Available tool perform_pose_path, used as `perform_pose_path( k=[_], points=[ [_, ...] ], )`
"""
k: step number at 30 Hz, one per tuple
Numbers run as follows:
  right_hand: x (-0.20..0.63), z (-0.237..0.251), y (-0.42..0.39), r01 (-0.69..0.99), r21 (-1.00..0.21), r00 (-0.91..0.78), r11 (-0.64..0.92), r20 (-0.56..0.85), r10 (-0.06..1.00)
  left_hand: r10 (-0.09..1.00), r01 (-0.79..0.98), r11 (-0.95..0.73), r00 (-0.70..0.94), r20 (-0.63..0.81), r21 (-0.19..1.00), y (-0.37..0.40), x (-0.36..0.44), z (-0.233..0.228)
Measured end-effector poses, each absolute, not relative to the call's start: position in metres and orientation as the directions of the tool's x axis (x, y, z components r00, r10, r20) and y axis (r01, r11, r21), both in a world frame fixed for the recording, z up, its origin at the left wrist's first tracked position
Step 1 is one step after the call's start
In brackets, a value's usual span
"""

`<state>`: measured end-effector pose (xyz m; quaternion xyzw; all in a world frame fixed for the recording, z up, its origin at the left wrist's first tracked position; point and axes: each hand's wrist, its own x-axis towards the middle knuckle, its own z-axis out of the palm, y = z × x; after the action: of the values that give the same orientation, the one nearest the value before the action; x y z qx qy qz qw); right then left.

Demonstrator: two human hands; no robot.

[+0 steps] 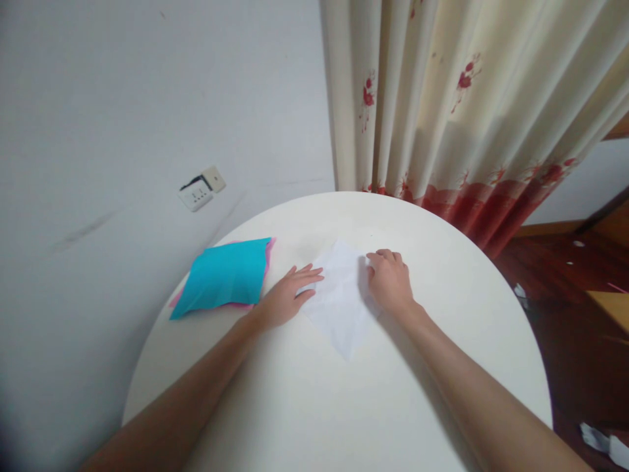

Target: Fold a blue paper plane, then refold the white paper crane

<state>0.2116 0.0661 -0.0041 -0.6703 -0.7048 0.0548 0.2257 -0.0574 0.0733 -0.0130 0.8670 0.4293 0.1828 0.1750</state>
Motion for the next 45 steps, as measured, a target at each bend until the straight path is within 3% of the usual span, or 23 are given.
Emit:
perform_pose_path(
  k=[3,6,9,13,17,21,25,28,35,40,45],
  points=[
    [0.214,0.002,0.061,0.949,-0.316,0.057,-0.003,0.162,0.985,0.819,0.696,-0.571,0.522,0.240,0.435,0.074,-0.058,-0.012],
    [0.219,0.006,0.060,0.938,-0.333,0.134,-0.098,0.084,0.987,0.884,0.790,-0.459,0.359,0.299,0.406,0.078,-0.061,-0.015],
    [0.227,0.002,0.067,0.879,-0.454,0.179,-0.144,0.035,0.983,0.905,0.849,-0.381,0.261,0.336,0.367,0.082,-0.064,-0.017],
    [0.237,-0.009,0.080,0.757,-0.640,0.196,-0.132,0.029,0.980,0.891,0.846,-0.402,0.272,0.363,0.351,0.084,-0.067,-0.019],
    [0.237,-0.001,0.084,0.513,-0.857,0.209,-0.044,0.075,0.975,0.879,0.808,-0.416,0.242,0.410,0.416,0.086,-0.068,-0.020],
    [0.230,0.020,0.079,0.135,-0.991,0.306,0.017,0.058,0.950,0.895,0.719,-0.332,0.035,0.445,0.611,0.089,-0.065,-0.019],
    [0.226,0.027,0.078,-0.053,-0.995,0.381,0.086,0.059,0.923,0.932,0.478,-0.238,-0.132,0.337,0.845,0.091,-0.059,-0.016],
    [0.225,0.024,0.079,-0.144,-0.982,0.391,0.123,0.058,0.919,0.971,0.306,-0.197,-0.070,0.229,0.931,0.090,-0.055,-0.013],
    [0.219,0.025,0.076,-0.227,-0.967,0.328,0.114,0.034,0.944,0.987,0.159,-0.142,0.100,0.127,0.977,0.082,-0.050,0.000],
    [0.215,0.027,0.072,-0.253,-0.964,0.265,0.083,0.014,0.964,0.991,0.071,-0.100,0.098,0.093,0.992,0.075,-0.046,0.007],
    [0.213,0.031,0.070,-0.245,-0.963,0.212,0.109,0.056,0.976,0.997,0.136,-0.073,0.007,0.073,0.988,0.073,-0.045,0.006]
  ],
)
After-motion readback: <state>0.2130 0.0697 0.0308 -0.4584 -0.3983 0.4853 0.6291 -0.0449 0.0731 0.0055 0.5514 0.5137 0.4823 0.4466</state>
